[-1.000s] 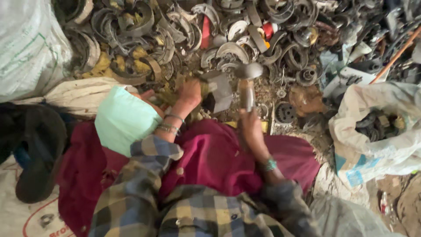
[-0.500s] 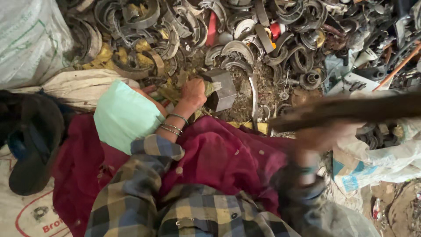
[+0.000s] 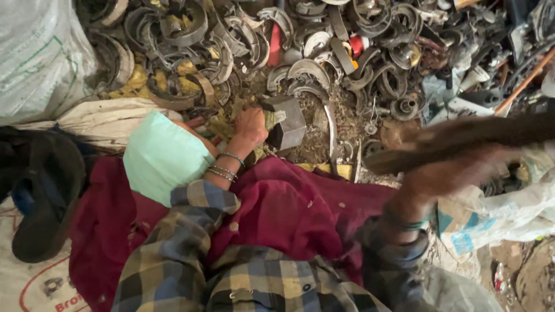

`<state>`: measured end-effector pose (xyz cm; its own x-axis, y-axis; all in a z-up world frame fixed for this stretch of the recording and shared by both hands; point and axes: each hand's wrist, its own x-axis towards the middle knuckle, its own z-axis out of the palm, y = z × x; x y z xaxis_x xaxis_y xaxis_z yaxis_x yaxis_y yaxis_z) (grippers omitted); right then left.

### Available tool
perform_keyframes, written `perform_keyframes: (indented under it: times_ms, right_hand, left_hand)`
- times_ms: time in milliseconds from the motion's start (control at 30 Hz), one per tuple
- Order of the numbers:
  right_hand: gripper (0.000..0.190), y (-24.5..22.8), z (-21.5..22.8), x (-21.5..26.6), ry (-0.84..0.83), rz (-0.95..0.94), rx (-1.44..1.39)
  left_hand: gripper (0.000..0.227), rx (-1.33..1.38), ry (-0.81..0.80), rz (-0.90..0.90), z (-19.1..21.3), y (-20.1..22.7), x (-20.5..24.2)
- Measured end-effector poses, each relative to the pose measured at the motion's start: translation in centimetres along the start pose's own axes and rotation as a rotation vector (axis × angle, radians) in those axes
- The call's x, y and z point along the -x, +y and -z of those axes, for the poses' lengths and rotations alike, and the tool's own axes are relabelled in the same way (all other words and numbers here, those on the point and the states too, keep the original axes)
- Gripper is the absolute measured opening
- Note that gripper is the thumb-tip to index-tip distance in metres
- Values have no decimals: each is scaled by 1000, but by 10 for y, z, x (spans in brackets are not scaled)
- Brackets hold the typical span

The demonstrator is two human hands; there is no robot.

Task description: The person sits on the floor surrounded by metal brake shoes and scrap. They repeatedly pick up individual metal parts, wipe them with a cloth, and strike them with a hammer on a metal block, then place them back into the pile.

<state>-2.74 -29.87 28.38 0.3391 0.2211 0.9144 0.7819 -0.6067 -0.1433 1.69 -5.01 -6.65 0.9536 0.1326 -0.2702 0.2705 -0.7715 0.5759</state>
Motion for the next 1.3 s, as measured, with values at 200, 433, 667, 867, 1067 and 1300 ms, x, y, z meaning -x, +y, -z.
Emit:
perform_keyframes:
  times_ms: [200,433,667,867,1067,1300]
  right_hand:
    - [37,-2,-49,130,-528,-333,157]
    - [41,19,-45,211,-877,-1060,32]
    - [42,26,-1,29,-198,-440,-111]
    - [37,13,-46,98,-411,-246,99]
    - [36,22,-60,188,-971,-708,261]
    - [44,25,1,30,-97,-646,-397]
  left_hand:
    - [22,19,59,-15,0,3,7]
    - [16,-19,123,-45,-1,-8,-4]
    - [24,-37,189,-65,-14,-8,-6]
    - [11,-20,112,-90,-22,-8,-8]
    - [14,-68,239,-96,-12,-10,-5]
    - [19,-48,131,-87,-11,-6,3]
